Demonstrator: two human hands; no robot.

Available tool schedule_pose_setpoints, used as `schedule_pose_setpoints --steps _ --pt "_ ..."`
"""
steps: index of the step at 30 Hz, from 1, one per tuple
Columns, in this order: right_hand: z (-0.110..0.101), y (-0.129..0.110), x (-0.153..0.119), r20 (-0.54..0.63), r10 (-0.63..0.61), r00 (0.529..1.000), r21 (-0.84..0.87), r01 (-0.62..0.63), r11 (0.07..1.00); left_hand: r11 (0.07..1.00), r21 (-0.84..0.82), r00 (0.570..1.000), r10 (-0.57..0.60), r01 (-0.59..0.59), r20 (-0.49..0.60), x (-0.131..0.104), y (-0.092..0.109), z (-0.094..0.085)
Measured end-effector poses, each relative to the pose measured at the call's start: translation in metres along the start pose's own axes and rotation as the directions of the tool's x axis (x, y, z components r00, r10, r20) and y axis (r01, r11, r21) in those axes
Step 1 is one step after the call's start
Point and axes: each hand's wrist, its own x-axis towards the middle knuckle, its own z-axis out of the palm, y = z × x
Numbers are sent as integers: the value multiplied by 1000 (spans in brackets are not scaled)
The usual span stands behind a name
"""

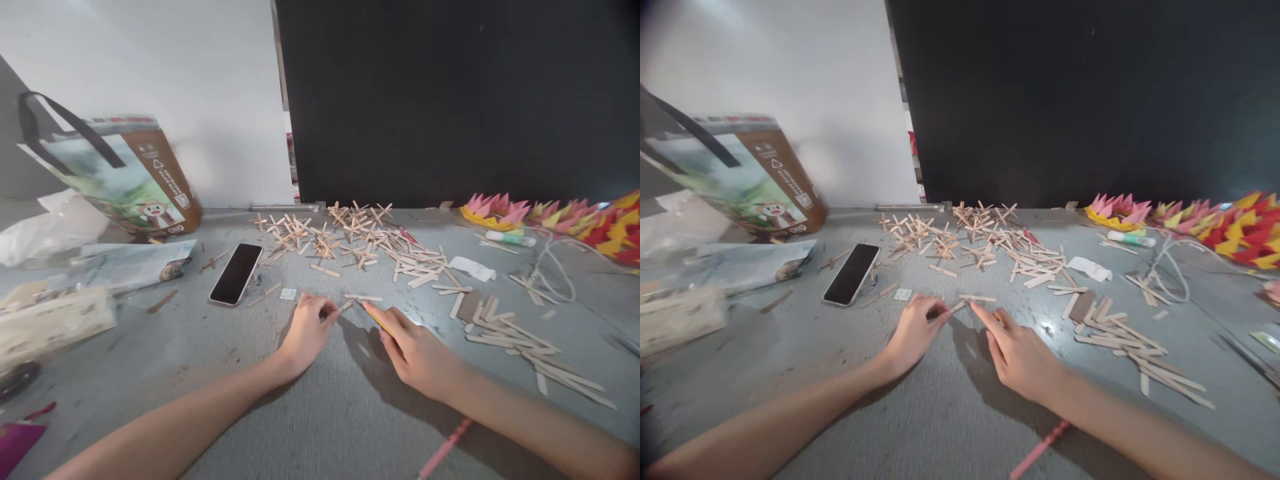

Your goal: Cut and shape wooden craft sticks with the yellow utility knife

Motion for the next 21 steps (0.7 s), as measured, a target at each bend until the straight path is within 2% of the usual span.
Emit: schedule_pose_setpoints --steps 6,13,21 --pt "-4 -16 -2 104 52 993 16 -54 998 997 31 998 66 -66 9 2 0 0" --pt "5 -23 2 118 106 987 76 -115 990 996 40 996 85 -85 5 3 1 0" --pt "6 -24 3 137 138 981 96 -152 984 996 40 997 81 -81 0 3 1 0"
